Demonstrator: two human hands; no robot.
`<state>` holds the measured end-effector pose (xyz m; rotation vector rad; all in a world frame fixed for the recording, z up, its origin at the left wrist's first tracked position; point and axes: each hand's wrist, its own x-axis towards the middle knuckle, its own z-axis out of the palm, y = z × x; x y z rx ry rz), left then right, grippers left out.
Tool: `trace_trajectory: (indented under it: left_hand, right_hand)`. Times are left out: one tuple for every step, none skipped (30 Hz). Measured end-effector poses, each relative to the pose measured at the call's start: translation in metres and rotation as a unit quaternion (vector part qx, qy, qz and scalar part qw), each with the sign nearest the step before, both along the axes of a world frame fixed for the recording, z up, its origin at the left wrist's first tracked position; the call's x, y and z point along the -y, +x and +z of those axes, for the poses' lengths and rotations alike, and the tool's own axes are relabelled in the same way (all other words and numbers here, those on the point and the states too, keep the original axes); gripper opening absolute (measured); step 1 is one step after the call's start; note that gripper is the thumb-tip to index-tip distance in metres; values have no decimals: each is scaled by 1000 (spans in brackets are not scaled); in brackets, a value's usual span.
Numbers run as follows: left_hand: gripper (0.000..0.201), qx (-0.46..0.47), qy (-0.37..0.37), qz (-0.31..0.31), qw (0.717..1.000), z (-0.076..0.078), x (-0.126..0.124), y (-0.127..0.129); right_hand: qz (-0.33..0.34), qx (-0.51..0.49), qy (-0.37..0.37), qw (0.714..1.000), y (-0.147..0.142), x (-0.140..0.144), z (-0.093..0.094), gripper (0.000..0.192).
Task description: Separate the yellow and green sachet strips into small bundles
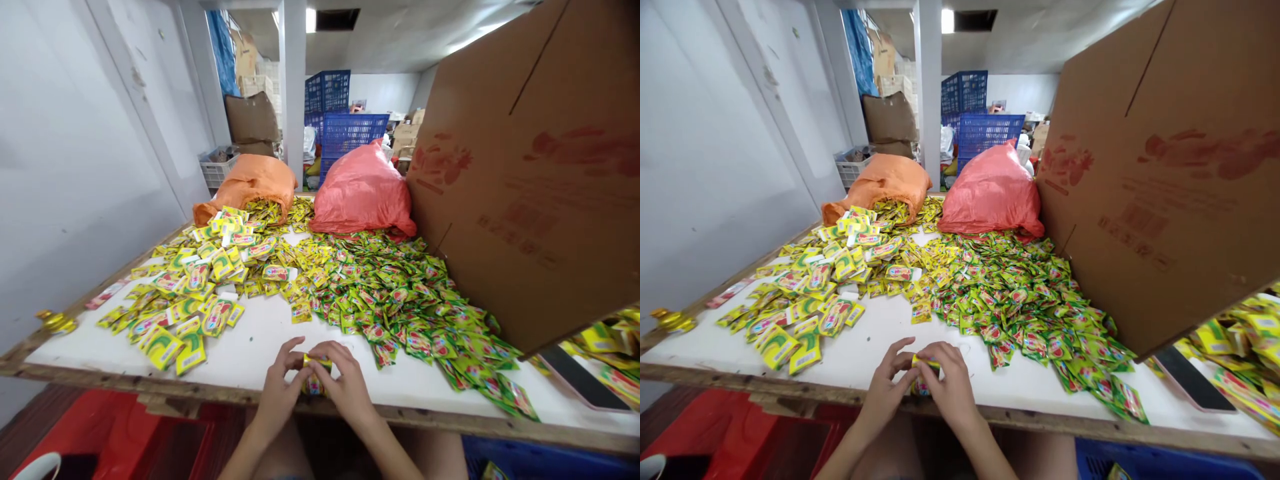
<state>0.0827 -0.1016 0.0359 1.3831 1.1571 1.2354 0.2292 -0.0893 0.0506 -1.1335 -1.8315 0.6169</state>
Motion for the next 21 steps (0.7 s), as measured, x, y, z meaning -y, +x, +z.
trace_trajectory:
  left_hand:
    - [41,1,1,-4,1000,1,0,0]
    - [40,2,0,-7,1000,1,-1,0]
    - [39,5,-1,-11,1000,1,-1,0]
    - [38,9,-3,-14,1000,0,-2,-1]
    - [37,14,-5,-16,1000,0,-2,-1]
    - [36,20,-7,-16,1000,-2,-3,-2]
    - [35,25,-8,-13,1000,-3,-3,-2]
    - [34,30,-8,-9,999,-5,-3,-2]
    - [31,33,-7,-3,999,-6,-4,-3]
    - [29,35,-3,5,999,-8,-4,-3]
    - [26,35,1,13,999,-9,-4,-3]
    - [24,35,4,18,999,-10,-4,-2]
    - [23,34,5,22,999,-11,-5,-2]
    - [22,33,6,23,999,-11,-5,-2]
    - [21,33,7,22,999,-12,-5,-2]
    - [20,35,7,20,999,-12,-5,-2]
    - [20,38,8,17,999,-12,-5,-2]
    - [19,40,8,16,999,-12,-4,-2]
    - [19,43,8,14,999,-12,-4,-3]
    - [19,44,7,13,999,-12,-4,-3]
    - [19,45,6,11,999,-12,-4,-3]
  right_hand:
    - [8,38,-2,999,-1,-4,6,7]
    - [17,74,-4,997,-1,-7,12,5]
    - [28,104,-5,994,-2,-11,17,5]
    - [39,129,-3,991,-2,-14,22,5]
    - [50,148,1,988,-1,-17,25,6]
    - [63,164,6,984,0,-19,28,7]
    - [75,176,12,981,1,-20,30,7]
    - [88,186,17,979,2,-21,32,8]
    - [99,191,20,976,3,-21,33,8]
    - [111,193,20,975,4,-21,34,8]
    - [123,190,18,974,5,-21,35,9]
    - [132,182,14,974,6,-20,35,11]
    - [138,169,6,976,6,-20,34,12]
    - [142,150,-5,978,7,-19,33,13]
    - [143,125,-19,982,7,-19,31,13]
    - [145,95,-36,984,8,-19,29,13]
    - [147,62,-57,986,8,-20,26,13]
    - [151,27,-82,985,8,-21,22,12]
    - [157,-7,-109,982,8,-23,19,12]
    - [164,-35,-138,976,8,-25,17,11]
    - [172,-58,-166,969,8,-27,15,11]
